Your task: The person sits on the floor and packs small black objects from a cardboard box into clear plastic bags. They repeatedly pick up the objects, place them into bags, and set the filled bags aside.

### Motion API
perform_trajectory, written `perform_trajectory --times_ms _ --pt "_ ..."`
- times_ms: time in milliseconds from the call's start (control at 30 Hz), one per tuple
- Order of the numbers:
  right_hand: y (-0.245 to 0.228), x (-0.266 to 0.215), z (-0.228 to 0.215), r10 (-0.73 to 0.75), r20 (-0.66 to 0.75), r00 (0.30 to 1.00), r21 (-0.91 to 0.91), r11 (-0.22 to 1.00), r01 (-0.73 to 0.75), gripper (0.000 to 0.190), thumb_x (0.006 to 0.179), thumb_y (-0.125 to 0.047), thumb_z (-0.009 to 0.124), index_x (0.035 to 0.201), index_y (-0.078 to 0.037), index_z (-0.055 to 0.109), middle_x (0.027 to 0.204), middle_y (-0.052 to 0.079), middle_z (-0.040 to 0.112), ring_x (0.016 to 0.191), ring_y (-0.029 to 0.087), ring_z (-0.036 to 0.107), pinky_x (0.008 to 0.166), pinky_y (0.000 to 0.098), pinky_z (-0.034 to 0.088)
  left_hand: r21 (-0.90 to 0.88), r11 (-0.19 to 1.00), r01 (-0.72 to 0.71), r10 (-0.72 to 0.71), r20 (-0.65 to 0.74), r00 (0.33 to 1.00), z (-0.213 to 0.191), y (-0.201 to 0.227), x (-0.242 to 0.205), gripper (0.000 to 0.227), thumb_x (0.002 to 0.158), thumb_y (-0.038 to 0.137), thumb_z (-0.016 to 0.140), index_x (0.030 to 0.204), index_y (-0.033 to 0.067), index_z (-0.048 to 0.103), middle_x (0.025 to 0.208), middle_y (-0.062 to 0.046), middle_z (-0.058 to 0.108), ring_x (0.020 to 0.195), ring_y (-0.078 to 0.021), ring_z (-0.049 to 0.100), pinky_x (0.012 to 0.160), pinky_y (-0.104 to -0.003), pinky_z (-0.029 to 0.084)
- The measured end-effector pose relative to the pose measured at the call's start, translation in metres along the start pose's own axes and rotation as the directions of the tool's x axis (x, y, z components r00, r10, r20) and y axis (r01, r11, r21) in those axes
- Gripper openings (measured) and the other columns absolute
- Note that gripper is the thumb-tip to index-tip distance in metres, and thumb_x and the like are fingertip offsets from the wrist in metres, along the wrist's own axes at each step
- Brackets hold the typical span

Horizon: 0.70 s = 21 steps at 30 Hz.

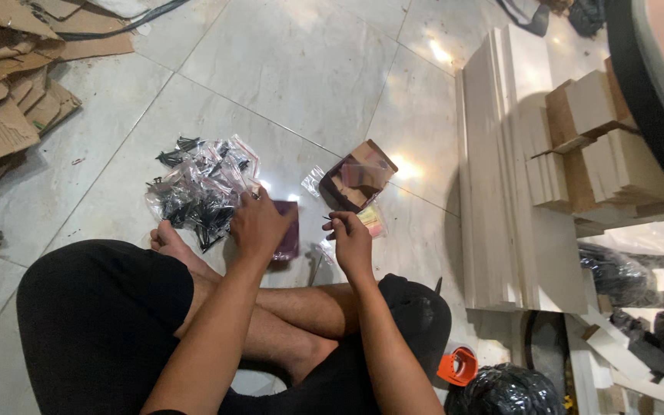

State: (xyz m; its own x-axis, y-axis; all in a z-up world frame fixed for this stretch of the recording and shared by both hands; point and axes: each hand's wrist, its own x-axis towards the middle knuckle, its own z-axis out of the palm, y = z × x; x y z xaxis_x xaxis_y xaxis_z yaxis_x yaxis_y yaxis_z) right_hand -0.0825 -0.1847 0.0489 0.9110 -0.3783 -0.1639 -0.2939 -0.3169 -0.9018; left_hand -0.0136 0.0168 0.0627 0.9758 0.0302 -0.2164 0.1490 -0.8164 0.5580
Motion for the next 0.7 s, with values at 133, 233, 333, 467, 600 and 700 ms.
perform_trajectory --times_ms 133,233,333,467,600,700 --pt "0.033 0.012 0.010 0.127 -0.009 0.992 0.088 0.988 -0.125 0.024 0.111 -0.009 0.061 0.125 -0.004 0.079 0.096 0.013 0.086 0.080 0.020 0.082 0.068 0.0261 0.058 -0.074 0.996 0.048 -0.044 0.061 0.997 0.033 -0.024 0.029 0.079 0.103 0.063 0.077 0.136 -0.0082 0.067 0.111 -0.033 0.072 0.106 -0.0608 0.078 0.083 -0.066 0.066" --pt "0.047 0.006 0.014 0.234 -0.049 0.971 0.075 0.970 -0.230 0.029 0.112 -0.012 0.059 0.133 -0.004 0.078 0.105 0.016 0.088 0.087 0.022 0.085 0.070 0.0272 0.062 0.059 0.994 0.090 -0.099 0.160 0.982 0.055 -0.038 0.033 0.063 0.106 0.058 0.072 0.115 -0.0035 0.078 0.099 -0.026 0.080 0.102 -0.0564 0.081 0.078 -0.066 0.066" --pt "0.056 0.011 0.017 0.279 -0.112 0.954 0.071 0.960 -0.272 0.029 0.111 -0.017 0.064 0.131 -0.006 0.083 0.109 0.023 0.087 0.089 0.032 0.087 0.069 0.0397 0.072 0.246 0.969 -0.037 -0.025 0.243 0.970 0.023 -0.010 0.010 0.035 0.103 0.034 0.075 0.096 0.0017 0.087 0.082 -0.023 0.081 0.089 -0.0507 0.084 0.068 -0.063 0.066" --pt "0.075 0.022 0.012 0.409 -0.061 0.910 0.404 0.844 -0.353 0.036 0.120 -0.022 0.045 0.138 -0.002 0.070 0.122 0.022 0.084 0.095 0.030 0.085 0.077 0.0433 0.073 0.249 0.826 -0.505 0.461 0.217 0.861 -0.019 0.047 -0.024 0.104 0.074 0.058 0.101 0.153 0.0032 0.064 0.145 -0.025 0.071 0.142 -0.0508 0.061 0.119 -0.072 0.040" --pt "0.087 0.030 0.012 0.456 0.010 0.890 0.471 0.783 -0.407 0.035 0.122 -0.025 0.044 0.137 -0.001 0.065 0.122 0.024 0.082 0.100 0.034 0.085 0.082 0.0521 0.073 0.295 0.638 -0.711 0.580 0.423 0.696 0.051 0.020 -0.020 0.114 0.071 0.031 0.105 0.166 0.0079 0.048 0.156 -0.019 0.066 0.148 -0.0444 0.056 0.128 -0.080 0.024" --pt "0.072 0.026 0.009 0.423 -0.014 0.906 0.521 0.776 -0.355 0.036 0.122 -0.027 0.045 0.137 -0.001 0.065 0.120 0.023 0.082 0.097 0.031 0.085 0.078 0.0439 0.073 0.198 0.677 -0.709 0.625 0.355 0.695 0.070 0.005 -0.003 0.101 0.069 0.033 0.098 0.159 0.0142 0.057 0.144 -0.012 0.071 0.138 -0.0443 0.060 0.116 -0.084 0.033"
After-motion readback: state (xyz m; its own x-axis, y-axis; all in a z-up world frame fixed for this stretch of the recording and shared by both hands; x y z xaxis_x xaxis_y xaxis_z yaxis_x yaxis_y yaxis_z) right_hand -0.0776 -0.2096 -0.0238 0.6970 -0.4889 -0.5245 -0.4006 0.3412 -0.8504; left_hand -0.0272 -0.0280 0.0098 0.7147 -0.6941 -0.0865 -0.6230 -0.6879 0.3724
